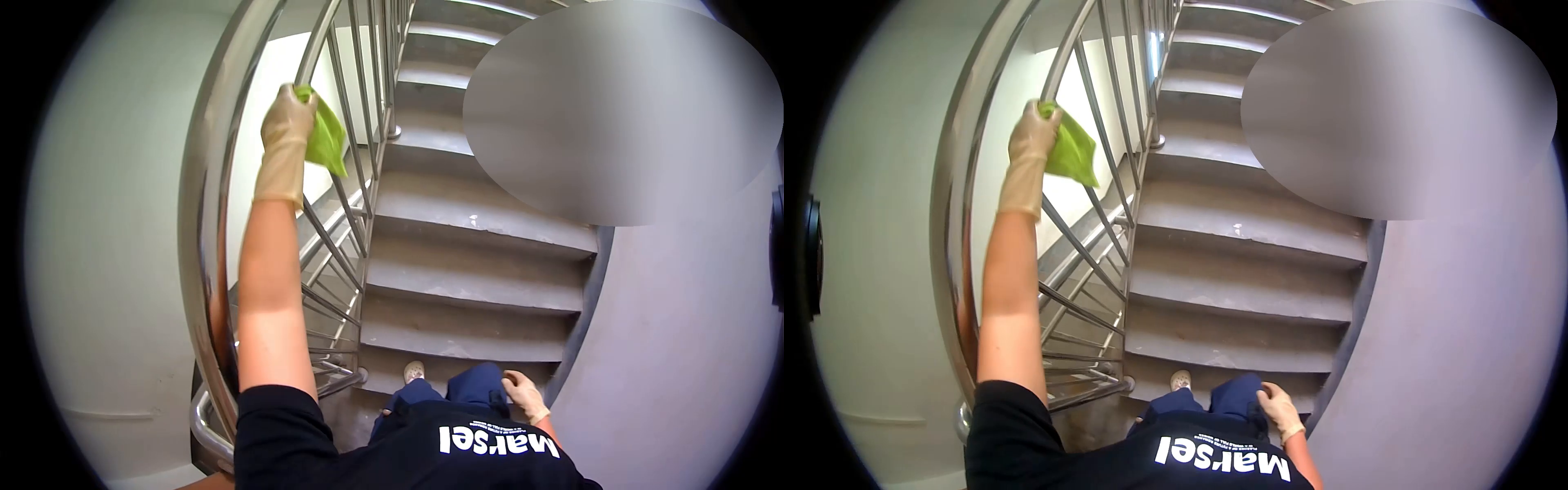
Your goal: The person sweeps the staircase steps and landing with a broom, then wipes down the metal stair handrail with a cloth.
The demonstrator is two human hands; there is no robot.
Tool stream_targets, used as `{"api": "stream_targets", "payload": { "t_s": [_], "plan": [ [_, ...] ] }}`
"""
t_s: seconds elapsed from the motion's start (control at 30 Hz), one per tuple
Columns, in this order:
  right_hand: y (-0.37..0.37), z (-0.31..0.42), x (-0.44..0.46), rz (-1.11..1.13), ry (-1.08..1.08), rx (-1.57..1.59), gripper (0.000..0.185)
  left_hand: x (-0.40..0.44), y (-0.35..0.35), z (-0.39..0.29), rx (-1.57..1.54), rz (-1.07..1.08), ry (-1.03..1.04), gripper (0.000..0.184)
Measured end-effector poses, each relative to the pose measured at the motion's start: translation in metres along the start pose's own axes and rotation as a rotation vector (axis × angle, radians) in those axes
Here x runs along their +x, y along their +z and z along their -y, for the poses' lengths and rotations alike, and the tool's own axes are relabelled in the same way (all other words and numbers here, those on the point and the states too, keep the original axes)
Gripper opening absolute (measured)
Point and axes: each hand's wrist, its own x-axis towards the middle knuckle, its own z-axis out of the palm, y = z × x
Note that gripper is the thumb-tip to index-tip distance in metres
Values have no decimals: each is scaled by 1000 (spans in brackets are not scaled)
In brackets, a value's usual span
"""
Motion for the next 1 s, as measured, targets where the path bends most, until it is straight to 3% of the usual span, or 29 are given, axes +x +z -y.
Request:
{"api": "stream_targets", "payload": {
  "t_s": [0.07, 0.13, 0.2, 0.33, 0.4, 0.47, 0.6, 0.63, 0.7, 0.8, 0.9, 1.0],
  "plan": [
    [-8, -31, 4, -89, 5, 15, 42, -26, 0, 12, 32, -64, 48, 47],
    [-30, -12, -6, -84, 120, 96, 42, -53, 5, 31, 47, -106, 66, 47],
    [-34, -31, 10, -176, 29, -18, 41, -75, 5, 46, 143, -159, 97, 48],
    [-52, -43, 43, -267, 57, 0, 39, -103, 1, 47, 193, -190, 55, 55],
    [-57, -37, 63, -230, 76, 65, 38, -85, 2, 34, 226, -202, 41, 56],
    [-54, -41, 91, -170, 61, 73, 35, -58, 7, 13, 160, -273, 200, 55],
    [-61, -37, 166, -29, -46, 4, 37, 47, 14, -60, 260, -345, 300, 52],
    [-74, -6, 169, -15, -78, -47, 39, 79, 17, -74, 267, -385, 340, 50],
    [-86, 9, 205, 116, -137, 33, 40, 139, 21, -99, 259, -333, 248, 54],
    [-110, 42, 254, 165, -246, -94, 37, 203, 20, -118, -106, -200, 136, 64],
    [-147, 99, 278, 227, -271, -107, 38, 197, 22, -107, -334, -88, 153, 68],
    [-171, 121, 315, 233, -348, -69, 37, 137, 26, -74, -168, -161, 52, 68]
  ]
}}
